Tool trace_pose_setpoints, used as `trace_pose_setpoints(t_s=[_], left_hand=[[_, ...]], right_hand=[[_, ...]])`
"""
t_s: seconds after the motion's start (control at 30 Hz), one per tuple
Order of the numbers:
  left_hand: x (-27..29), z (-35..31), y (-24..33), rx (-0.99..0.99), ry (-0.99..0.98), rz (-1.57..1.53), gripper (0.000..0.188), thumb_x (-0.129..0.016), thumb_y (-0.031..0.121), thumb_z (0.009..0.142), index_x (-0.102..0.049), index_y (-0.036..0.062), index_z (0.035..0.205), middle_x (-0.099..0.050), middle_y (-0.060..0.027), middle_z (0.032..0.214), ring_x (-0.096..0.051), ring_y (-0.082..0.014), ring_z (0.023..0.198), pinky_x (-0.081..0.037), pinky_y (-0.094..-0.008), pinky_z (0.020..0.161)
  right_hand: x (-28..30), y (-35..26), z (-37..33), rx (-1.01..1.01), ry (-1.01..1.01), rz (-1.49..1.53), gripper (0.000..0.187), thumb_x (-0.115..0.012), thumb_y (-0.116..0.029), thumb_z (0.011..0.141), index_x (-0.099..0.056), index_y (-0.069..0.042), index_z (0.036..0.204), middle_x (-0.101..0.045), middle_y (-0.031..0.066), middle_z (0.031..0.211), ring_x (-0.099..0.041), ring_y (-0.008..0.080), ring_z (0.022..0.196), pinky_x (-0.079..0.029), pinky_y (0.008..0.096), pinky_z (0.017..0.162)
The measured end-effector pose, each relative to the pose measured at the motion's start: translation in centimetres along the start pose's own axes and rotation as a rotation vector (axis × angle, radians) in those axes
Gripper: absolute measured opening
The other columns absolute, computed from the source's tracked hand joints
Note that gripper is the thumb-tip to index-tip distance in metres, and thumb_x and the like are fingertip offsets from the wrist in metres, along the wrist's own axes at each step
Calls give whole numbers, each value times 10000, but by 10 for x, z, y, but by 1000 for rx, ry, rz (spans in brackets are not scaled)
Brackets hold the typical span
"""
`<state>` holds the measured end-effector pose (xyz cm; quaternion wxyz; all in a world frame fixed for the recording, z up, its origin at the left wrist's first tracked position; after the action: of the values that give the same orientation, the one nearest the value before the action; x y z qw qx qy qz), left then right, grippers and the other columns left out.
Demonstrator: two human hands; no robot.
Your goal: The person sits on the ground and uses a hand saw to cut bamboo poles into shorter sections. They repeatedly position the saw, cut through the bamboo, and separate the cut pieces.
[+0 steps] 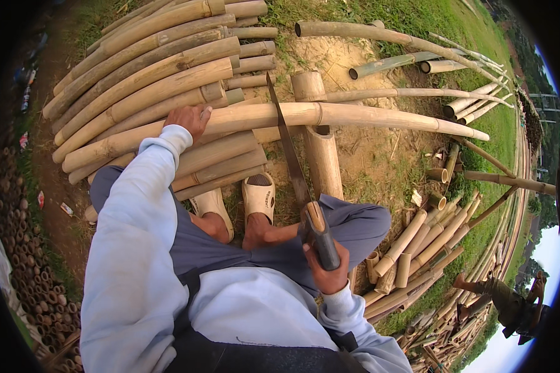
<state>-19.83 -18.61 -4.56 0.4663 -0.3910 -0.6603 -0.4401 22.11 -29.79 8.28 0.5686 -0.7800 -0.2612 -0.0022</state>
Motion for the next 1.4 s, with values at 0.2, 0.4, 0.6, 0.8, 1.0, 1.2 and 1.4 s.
trace_pose_setpoints(t_s=[0.2, 0.4, 0.6, 0.8, 1.0, 1.2, 1.4], left_hand=[[-4, 5, 7, -42, -15, 25, 520, -353, 467, 1048, -692, 73, 1069, -706, -256, 940, -654, -464, 920, -496, -545, 864], [-8, -4, -6, -24, -5, 14, 506, -374, 463, 1041, -696, 73, 1046, -708, -254, 939, -660, -450, 926, -494, -539, 855], [-6, -6, -3, 17, 22, 8, 511, -379, 463, 1035, -703, 74, 1106, -709, -250, 969, -660, -446, 945, -494, -530, 895], [-3, 0, 14, -29, -11, 25, 532, -355, 483, 1039, -698, 84, 1119, -710, -245, 979, -661, -445, 949, -496, -533, 889], [-9, -6, -8, -7, -53, 41, 544, -358, 493, 1041, -702, 74, 1084, -710, -253, 957, -666, -448, 932, -502, -527, 896], [-5, -1, -3, -3, -17, 10, 527, -364, 476, 1045, -681, 63, 1125, -704, -262, 952, -658, -456, 937, -497, -535, 888], [1, 3, 14, -33, 32, 18, 527, -369, 478, 1045, -689, 59, 1071, -703, -260, 948, -651, -463, 932, -494, -544, 867]], right_hand=[[-63, 36, 140, 260, 172, -14, 189, -752, -132, 887, -631, 13, 904, -595, 81, 708, -508, 121, 656, -455, 302, 622], [-15, -11, 5, 25, 17, 38, 247, -740, -88, 901, -654, 16, 1108, -655, 47, 816, -605, 122, 787, -508, 293, 754], [6, -3, -6, -38, 37, 9, 264, -711, -34, 895, -675, 40, 1146, -691, 56, 910, -620, 113, 841, -507, 283, 796], [-59, 36, 152, 264, 148, -41, 220, -772, -150, 895, -622, 11, 881, -602, 15, 721, -508, 82, 657, -442, 278, 607], [-13, -4, 14, 59, 39, 35, 188, -746, -121, 913, -659, 9, 1019, -615, 0, 773, -513, 68, 683, -434, 236, 620], [6, -4, -14, 59, 52, -33, 326, -725, -47, 876, -671, 28, 1188, -724, 126, 931, -664, 151, 838, -523, 312, 796], [-56, 35, 161, 219, 122, -31, 201, -759, -144, 898, -647, 15, 947, -596, 22, 721, -506, 100, 670, -457, 278, 640]])
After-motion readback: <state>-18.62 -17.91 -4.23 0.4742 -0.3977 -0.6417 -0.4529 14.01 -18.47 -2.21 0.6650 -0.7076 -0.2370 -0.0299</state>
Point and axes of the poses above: each hand's wrist, its own z-axis towards the middle knuckle, its own x-axis out of the back of the hand, y = z × x, the point moved 4 cm from there along z, towards the middle knuckle
